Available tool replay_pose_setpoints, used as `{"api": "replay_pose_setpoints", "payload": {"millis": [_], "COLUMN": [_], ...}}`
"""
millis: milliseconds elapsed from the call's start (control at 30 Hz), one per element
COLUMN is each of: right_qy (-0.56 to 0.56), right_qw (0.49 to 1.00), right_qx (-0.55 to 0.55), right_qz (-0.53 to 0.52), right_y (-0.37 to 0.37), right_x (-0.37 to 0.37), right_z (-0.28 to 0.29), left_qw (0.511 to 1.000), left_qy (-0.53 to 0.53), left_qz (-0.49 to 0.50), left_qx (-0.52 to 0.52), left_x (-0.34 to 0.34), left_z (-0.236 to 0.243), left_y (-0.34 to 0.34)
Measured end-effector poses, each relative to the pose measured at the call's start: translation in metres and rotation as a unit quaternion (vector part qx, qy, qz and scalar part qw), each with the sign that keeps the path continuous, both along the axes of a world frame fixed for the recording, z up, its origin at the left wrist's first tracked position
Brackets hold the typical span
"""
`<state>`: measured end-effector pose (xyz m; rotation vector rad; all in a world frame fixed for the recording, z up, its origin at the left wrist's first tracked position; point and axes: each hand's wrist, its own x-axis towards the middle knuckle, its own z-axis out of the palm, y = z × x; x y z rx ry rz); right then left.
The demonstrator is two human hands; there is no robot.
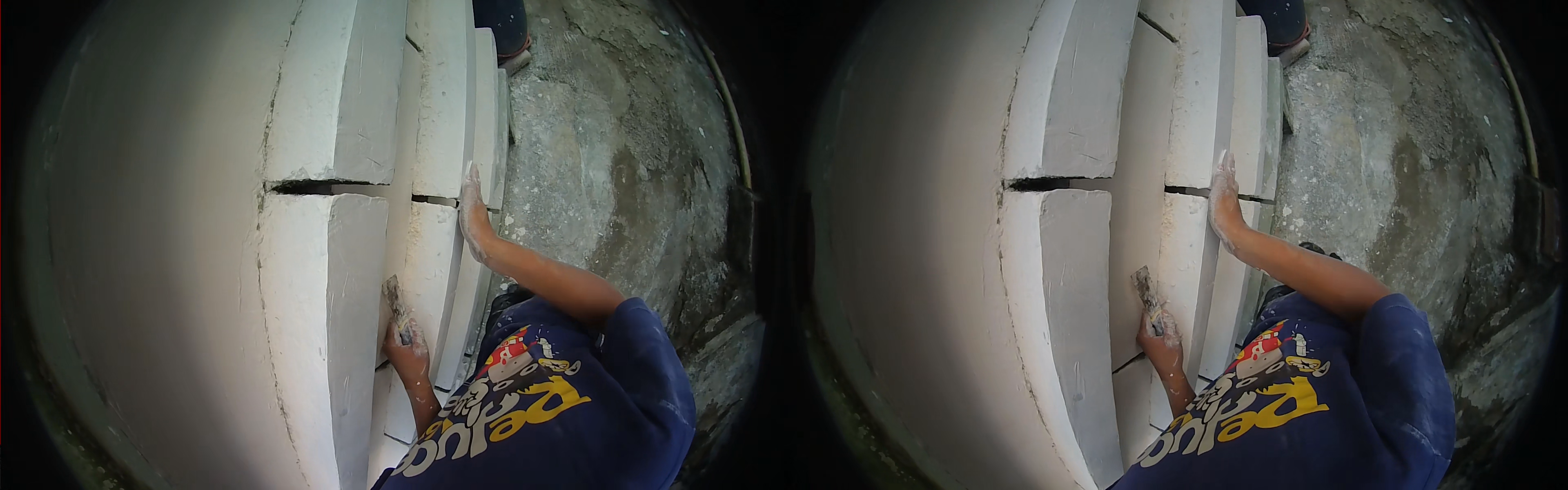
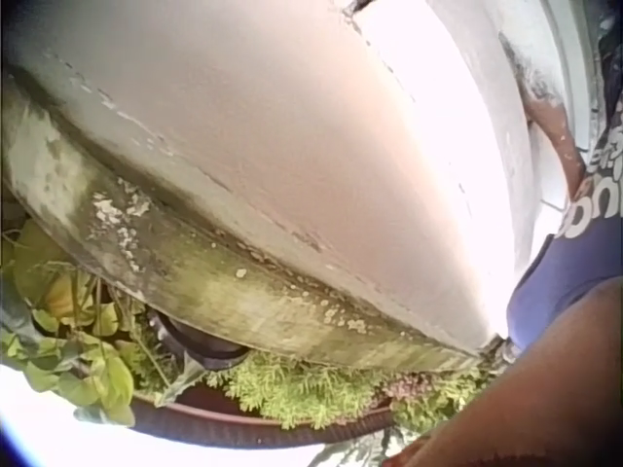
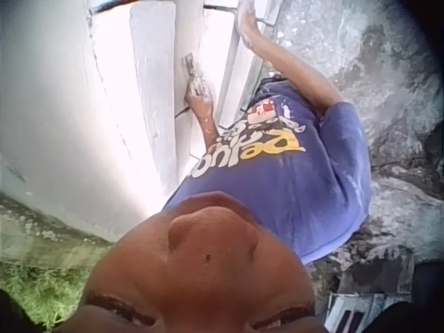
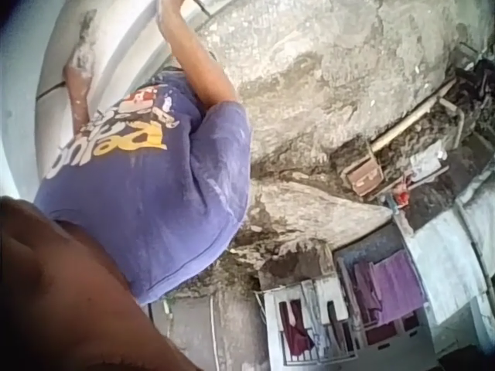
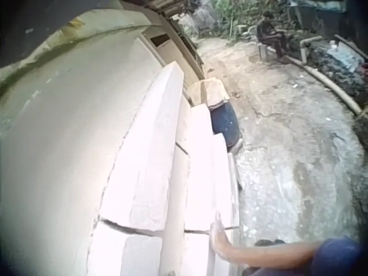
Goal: Applying plaster filler to the gaps and cracks in a concrete wall using a putty scraper.
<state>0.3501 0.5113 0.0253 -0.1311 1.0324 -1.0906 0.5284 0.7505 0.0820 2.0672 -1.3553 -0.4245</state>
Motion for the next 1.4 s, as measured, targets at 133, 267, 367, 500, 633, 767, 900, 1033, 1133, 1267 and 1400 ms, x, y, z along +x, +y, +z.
{"api": "replay_pose_setpoints", "payload": {"millis": [133,267,367,500,633,767,900,1033,1133,1267,1400], "right_qy": [-0.052,0.303,0.171,0.315,0.293,0.375,0.441,0.333,0.212,0.311,0.327], "right_qw": [0.999,0.939,0.982,0.928,0.941,0.881,0.829,0.854,0.852,0.83,0.816], "right_qx": [0.001,-0.161,-0.078,-0.197,-0.167,-0.274,-0.326,-0.368,-0.449,-0.45,-0.435], "right_qz": [0.008,0.013,-0.033,-0.027,-0.016,-0.091,-0.111,-0.154,-0.17,-0.104,-0.196], "right_y": [-0.013,0.03,-0.004,0.025,-0.046,-0.061,-0.087,-0.174,-0.098,-0.058,-0.222], "right_x": [-0.001,0.027,0.014,0.023,-0.009,-0.013,-0.021,-0.079,-0.033,-0.029,-0.112], "right_z": [-0.021,-0.019,-0.011,-0.003,0.006,-0.022,-0.025,-0.017,-0.027,-0.027,-0.036], "left_qw": [0.999,0.999,1.0,1.0,0.999,0.998,0.999,0.998,0.999,0.996,0.998], "left_qy": [-0.003,0.045,0.015,0.016,0.028,0.044,0.044,0.064,0.009,-0.027,-0.001], "left_qz": [-0.019,0.01,0.001,0.001,0.006,-0.002,0.0,-0.021,-0.03,-0.058,-0.067], "left_qx": [-0.026,0.004,0.02,-0.016,-0.027,-0.042,-0.016,-0.002,0.035,0.062,0.019], "left_x": [-0.001,-0.001,0.002,0.004,0.006,0.002,0.011,0.002,-0.005,-0.017,-0.003], "left_z": [-0.008,0.0,-0.005,-0.01,-0.011,-0.014,-0.012,-0.001,0.017,0.035,0.006], "left_y": [-0.002,-0.003,-0.002,0.002,0.006,0.003,0.005,-0.008,-0.005,-0.016,-0.011]}}
